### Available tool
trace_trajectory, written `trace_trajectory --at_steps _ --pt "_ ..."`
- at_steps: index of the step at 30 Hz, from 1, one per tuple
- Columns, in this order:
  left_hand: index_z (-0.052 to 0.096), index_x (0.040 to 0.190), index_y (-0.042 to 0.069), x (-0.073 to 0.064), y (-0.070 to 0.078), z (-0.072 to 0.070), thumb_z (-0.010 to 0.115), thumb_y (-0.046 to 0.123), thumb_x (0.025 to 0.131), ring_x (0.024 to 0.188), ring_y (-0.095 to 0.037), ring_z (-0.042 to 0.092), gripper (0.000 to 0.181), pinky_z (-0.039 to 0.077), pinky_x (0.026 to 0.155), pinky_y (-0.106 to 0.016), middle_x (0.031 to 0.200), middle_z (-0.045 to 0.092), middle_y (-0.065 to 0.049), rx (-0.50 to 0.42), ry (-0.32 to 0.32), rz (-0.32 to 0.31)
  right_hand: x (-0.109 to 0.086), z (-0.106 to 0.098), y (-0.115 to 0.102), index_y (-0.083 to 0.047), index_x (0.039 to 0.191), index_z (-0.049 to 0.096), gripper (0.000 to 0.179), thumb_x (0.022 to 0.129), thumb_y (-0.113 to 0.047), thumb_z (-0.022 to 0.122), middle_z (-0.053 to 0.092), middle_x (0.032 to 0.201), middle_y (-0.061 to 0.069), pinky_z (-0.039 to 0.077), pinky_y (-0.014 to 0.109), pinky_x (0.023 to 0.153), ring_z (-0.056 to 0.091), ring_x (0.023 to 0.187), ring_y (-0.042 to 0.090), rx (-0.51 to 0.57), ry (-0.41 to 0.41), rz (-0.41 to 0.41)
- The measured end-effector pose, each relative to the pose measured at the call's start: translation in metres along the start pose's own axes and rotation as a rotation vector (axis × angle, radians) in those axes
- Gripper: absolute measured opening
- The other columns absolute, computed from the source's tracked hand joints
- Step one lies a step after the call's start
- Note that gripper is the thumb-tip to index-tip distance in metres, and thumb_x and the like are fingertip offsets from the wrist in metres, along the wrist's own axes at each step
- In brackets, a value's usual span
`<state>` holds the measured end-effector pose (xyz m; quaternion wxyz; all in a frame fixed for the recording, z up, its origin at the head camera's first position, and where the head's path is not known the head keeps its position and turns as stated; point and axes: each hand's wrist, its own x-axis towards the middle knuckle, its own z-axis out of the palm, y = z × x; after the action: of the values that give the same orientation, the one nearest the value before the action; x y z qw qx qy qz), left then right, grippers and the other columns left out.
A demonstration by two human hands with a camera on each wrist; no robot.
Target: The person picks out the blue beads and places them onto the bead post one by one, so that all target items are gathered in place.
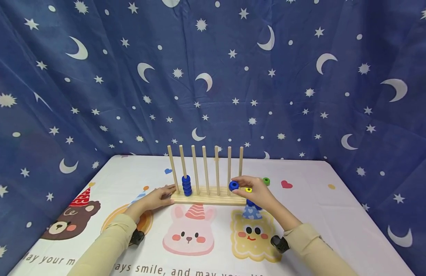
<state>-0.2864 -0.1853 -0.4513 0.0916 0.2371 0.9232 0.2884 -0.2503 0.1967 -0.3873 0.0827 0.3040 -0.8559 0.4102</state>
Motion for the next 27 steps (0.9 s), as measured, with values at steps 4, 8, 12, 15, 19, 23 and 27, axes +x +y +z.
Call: trace_trajectory --at_steps 4,8,12,15,19,23,27 --pt "0.042 0.138 -0.005 0.0 0.001 0.0 0.061 0.019 0.091 0.137 -0.052 0.021 0.056 0.008 0.106 -0.073 0.15 0.032 -0.022 -0.009 -0.002 0.003 0.005 0.006 -0.005 0.001 0.116 0.064 0.034 0.085 -0.011 0.069 0.07 0.105 0.014 0.055 0.044 0.084 0.068 0.09 0.018 0.013 -0.005 -0.023" --pt "0.042 0.138 -0.005 0.0 0.001 0.001 0.062 0.018 0.091 0.137 -0.052 0.021 0.056 0.006 0.106 -0.073 0.15 0.032 -0.022 -0.021 -0.003 0.001 0.011 0.011 -0.009 0.003 0.115 0.063 0.033 0.084 -0.007 0.069 0.07 0.105 0.015 0.057 0.034 0.082 0.068 0.089 0.018 0.015 0.014 -0.07" --pt "0.042 0.138 -0.005 0.001 0.0 0.002 0.062 0.019 0.091 0.137 -0.052 0.021 0.056 0.007 0.106 -0.073 0.15 0.032 -0.022 -0.021 -0.002 -0.003 0.017 0.014 -0.015 0.003 0.115 0.063 0.033 0.084 -0.006 0.069 0.07 0.105 0.015 0.056 0.029 0.083 0.068 0.09 0.021 0.034 0.017 -0.081" --pt "0.042 0.138 -0.005 0.001 0.0 0.002 0.061 0.019 0.091 0.137 -0.052 0.021 0.056 0.007 0.107 -0.072 0.15 0.032 -0.021 -0.019 -0.002 -0.008 0.024 0.016 -0.022 0.002 0.115 0.063 0.033 0.084 -0.008 0.069 0.07 0.105 0.014 0.056 0.033 0.085 0.068 0.091 0.021 0.036 0.013 -0.082" --pt "0.042 0.138 -0.004 0.0 -0.001 0.002 0.061 0.019 0.091 0.137 -0.052 0.021 0.056 0.008 0.106 -0.073 0.15 0.032 -0.021 -0.015 -0.003 -0.011 0.033 0.021 -0.032 0.0 0.113 0.064 0.032 0.083 -0.01 0.071 0.07 0.105 0.013 0.055 0.036 0.087 0.067 0.091 0.022 0.042 0.012 -0.101" --pt "0.042 0.138 -0.004 -0.001 -0.003 0.001 0.061 0.019 0.091 0.137 -0.052 0.022 0.056 0.009 0.106 -0.073 0.15 0.032 -0.021 -0.004 -0.003 -0.006 0.04 0.022 -0.041 0.001 0.112 0.065 0.032 0.082 -0.008 0.072 0.069 0.107 0.015 0.054 0.036 0.088 0.067 0.092 0.025 0.051 0.022 -0.136" --pt "0.041 0.138 -0.004 0.0 -0.002 0.0 0.06 0.019 0.092 0.137 -0.052 0.021 0.056 0.008 0.105 -0.074 0.15 0.032 -0.021 -0.004 -0.005 -0.003 0.048 0.022 -0.049 0.002 0.111 0.065 0.032 0.081 -0.004 0.072 0.069 0.108 0.016 0.054 0.038 0.088 0.067 0.094 0.027 0.056 0.035 -0.168"
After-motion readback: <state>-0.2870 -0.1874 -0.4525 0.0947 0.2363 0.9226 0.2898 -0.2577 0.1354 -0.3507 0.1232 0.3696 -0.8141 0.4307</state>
